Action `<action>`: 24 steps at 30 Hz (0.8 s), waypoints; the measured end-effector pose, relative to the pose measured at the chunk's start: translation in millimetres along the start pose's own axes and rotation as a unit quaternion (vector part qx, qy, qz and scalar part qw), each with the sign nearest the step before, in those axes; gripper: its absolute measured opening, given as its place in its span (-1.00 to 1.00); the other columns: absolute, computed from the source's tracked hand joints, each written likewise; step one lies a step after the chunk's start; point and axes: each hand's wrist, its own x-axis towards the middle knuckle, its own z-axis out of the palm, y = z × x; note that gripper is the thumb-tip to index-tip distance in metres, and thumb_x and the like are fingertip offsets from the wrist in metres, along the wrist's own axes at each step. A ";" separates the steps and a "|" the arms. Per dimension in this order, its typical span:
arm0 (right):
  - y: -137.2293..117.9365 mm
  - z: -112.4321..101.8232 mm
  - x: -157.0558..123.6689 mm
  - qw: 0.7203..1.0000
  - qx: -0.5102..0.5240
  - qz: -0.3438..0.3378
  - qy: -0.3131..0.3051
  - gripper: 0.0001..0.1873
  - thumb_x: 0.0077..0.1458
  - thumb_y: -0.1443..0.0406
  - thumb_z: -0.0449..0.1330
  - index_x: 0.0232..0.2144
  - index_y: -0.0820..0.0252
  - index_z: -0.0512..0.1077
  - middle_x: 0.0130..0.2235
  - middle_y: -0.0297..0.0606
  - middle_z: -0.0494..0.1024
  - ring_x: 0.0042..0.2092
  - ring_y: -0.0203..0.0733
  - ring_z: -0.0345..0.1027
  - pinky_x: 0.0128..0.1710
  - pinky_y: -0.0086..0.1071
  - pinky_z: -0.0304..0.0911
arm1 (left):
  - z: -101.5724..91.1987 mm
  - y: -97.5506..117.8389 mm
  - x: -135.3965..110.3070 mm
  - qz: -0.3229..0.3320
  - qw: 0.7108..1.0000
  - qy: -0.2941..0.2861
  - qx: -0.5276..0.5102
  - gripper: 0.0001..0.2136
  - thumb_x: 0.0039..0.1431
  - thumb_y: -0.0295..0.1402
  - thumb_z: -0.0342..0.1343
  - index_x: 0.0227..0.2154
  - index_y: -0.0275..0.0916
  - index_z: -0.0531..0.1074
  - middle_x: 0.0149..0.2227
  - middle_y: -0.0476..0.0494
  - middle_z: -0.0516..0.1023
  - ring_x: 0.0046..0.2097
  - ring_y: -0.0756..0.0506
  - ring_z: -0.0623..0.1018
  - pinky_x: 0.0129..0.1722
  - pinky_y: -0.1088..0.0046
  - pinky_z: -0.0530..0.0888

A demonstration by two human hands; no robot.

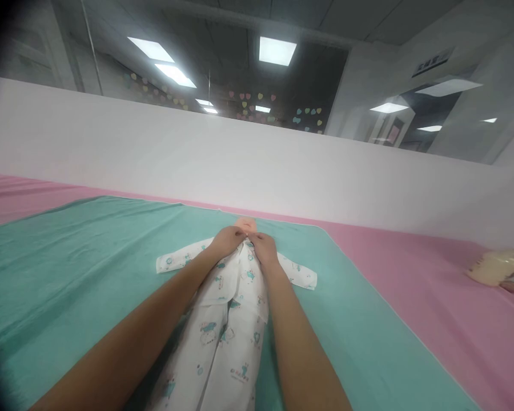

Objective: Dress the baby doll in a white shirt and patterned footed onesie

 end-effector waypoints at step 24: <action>1.7 0.6 3.8 0.998 0.056 -0.002 -0.038 -0.61 -0.31 0.08 0.26 -0.42 0.23 0.48 -0.38 -0.24 0.53 -0.34 -0.19 0.37 -0.32 -0.37 0.24 | -9.3 0.7 -2.1 -0.049 0.988 0.021 -0.147 -0.85 -0.10 -0.31 0.14 -0.51 -0.30 0.49 -0.38 -0.13 0.56 -0.30 -0.06 0.48 -0.33 0.50 0.35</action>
